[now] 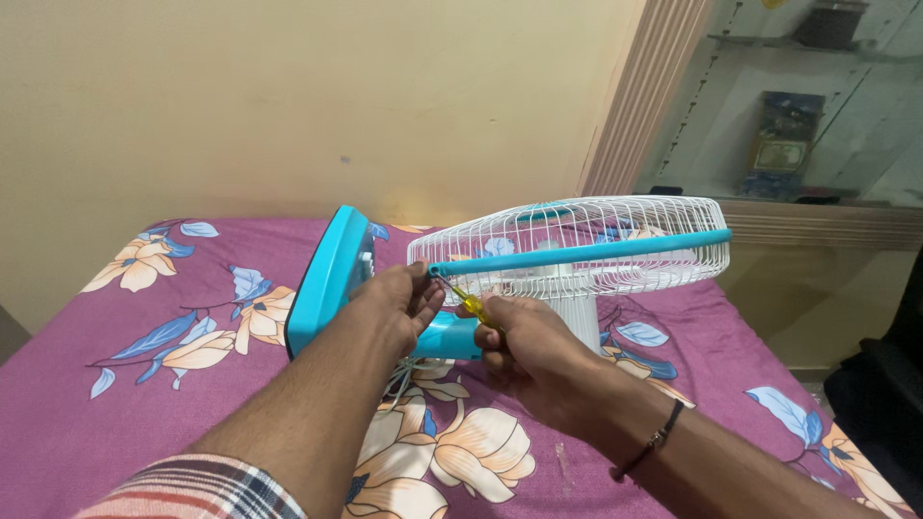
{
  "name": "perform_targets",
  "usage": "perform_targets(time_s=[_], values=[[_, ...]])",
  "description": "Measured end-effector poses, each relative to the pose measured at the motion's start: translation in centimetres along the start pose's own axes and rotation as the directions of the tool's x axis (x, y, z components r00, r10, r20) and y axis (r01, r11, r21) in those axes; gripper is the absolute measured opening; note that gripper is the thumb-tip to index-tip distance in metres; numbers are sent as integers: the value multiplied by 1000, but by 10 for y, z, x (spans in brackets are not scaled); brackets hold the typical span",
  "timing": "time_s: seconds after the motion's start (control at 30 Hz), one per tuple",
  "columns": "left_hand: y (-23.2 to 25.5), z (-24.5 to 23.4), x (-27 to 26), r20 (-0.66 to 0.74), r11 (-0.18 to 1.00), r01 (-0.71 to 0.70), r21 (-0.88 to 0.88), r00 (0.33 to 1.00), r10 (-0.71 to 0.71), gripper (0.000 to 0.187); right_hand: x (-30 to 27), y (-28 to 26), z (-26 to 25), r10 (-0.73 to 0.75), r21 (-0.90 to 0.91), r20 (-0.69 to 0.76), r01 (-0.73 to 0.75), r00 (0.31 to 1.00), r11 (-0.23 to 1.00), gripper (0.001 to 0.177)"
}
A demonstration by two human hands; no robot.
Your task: The person uses a yellow screwdriver to loosen and remove a screw from the neck of a small table fan. After removing the screw, the person detaches the fan head from the stand.
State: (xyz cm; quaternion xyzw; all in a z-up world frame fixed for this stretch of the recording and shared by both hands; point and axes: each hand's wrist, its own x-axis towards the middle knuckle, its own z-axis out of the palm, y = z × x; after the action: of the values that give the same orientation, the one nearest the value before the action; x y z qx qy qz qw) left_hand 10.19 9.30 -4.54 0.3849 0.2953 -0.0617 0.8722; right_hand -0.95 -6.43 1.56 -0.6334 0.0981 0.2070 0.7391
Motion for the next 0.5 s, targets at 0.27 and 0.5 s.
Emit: perform_targets(time_s=[0.27, 0.5], values=[[0, -2, 5, 11, 1000, 27, 0, 1000, -27, 16, -1, -2, 7, 42, 64, 18, -43, 999, 997, 31], [-1, -2, 2, -22, 999, 28, -37, 999, -28, 16, 2, -9, 13, 116, 72, -83, -110, 990, 991, 35]])
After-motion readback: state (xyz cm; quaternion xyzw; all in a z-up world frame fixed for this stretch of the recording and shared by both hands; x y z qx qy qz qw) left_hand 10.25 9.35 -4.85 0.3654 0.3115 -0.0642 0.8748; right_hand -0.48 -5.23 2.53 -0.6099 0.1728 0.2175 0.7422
